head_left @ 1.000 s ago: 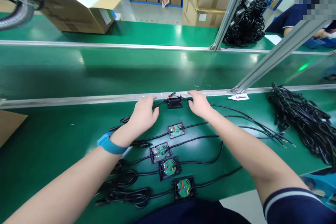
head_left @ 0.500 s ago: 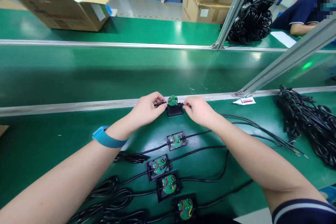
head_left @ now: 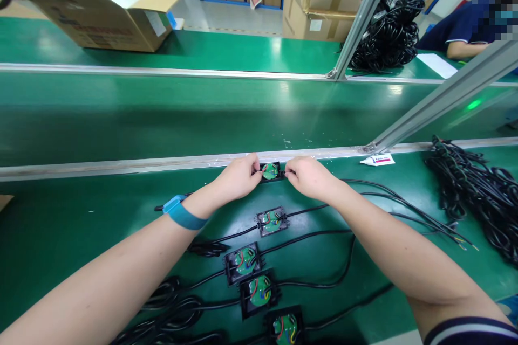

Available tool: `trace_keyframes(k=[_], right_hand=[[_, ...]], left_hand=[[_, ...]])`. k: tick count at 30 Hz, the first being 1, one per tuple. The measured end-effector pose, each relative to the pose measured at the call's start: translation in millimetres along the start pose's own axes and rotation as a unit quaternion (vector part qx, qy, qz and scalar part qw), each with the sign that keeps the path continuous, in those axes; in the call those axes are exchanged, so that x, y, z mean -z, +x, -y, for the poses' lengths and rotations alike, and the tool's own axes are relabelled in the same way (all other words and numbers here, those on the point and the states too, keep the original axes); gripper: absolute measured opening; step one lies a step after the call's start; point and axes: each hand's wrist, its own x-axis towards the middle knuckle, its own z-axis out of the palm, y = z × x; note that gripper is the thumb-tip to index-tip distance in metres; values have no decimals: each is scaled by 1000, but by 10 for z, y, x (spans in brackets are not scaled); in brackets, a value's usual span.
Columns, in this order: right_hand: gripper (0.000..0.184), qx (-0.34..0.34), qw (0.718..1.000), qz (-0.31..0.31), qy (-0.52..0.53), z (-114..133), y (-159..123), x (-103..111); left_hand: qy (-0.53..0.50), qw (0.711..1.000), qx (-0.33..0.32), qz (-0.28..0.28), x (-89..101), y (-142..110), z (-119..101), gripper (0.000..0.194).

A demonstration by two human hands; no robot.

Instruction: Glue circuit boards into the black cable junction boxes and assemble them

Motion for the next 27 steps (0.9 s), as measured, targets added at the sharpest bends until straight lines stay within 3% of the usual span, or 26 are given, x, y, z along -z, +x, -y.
trace_keyframes(k=[5,11,21,24,27], right_hand=[[20,-2,1000,22,1,-12,77,-15],[22,-10,999,34,7,-16,134,-38],[23,-83,994,38,54,59,168,-23],[36,-161,972,77,151,19,212,-23],[33,-223,919,150,289,-59,249,-23]], left_hand=[[43,998,39,3,-47,82,-5,24],[75,993,86,-20,-84,161,-30,26],[118,989,85,17,-112,255,-40,24],[106,989,100,29,-127,260,-51,25],[101,989,104,29,-135,248,-72,24]])
